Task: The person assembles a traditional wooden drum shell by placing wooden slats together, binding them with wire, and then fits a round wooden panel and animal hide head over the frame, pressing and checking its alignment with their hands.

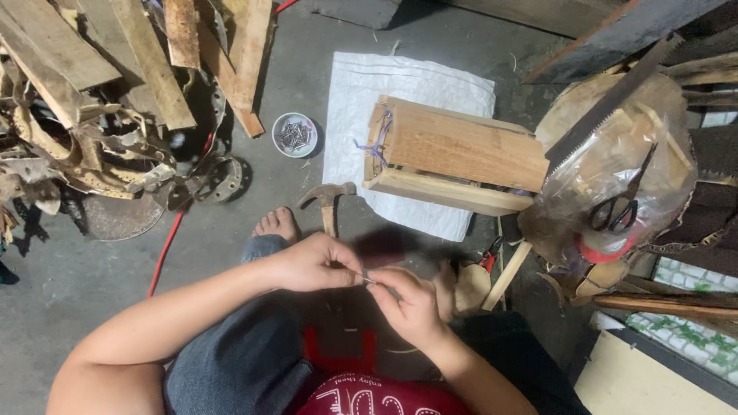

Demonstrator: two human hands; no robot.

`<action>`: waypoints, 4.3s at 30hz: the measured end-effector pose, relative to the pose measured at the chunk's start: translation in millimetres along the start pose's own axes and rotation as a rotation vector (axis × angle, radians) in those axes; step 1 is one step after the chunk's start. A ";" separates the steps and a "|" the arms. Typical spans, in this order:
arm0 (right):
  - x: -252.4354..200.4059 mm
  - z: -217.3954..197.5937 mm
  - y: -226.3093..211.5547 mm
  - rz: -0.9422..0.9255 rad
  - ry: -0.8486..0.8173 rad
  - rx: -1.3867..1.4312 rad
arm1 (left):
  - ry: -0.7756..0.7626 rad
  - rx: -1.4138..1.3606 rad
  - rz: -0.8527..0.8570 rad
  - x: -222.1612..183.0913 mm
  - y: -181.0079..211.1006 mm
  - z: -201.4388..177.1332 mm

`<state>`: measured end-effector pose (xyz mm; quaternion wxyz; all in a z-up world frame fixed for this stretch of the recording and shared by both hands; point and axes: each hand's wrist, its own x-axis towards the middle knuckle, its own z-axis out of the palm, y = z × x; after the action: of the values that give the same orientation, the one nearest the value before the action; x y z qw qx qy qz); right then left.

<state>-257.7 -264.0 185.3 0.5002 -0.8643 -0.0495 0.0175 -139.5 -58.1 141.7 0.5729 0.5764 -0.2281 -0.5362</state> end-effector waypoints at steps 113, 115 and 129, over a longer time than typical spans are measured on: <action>78.0 -158.4 142.9 0.683 0.646 0.673 | 0.836 -0.554 0.067 124.1 38.2 -28.8; 78.2 -159.2 143.0 0.686 0.638 0.682 | 0.823 -0.551 0.040 120.0 40.0 -29.3; 78.2 -158.3 124.5 0.726 0.612 0.443 | 0.612 -0.683 -0.098 129.7 13.8 -33.6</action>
<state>-158.8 -454.1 157.9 0.6244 -0.6648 0.4066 -0.0535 -63.4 -161.2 100.1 0.7450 0.4967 0.1688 -0.4121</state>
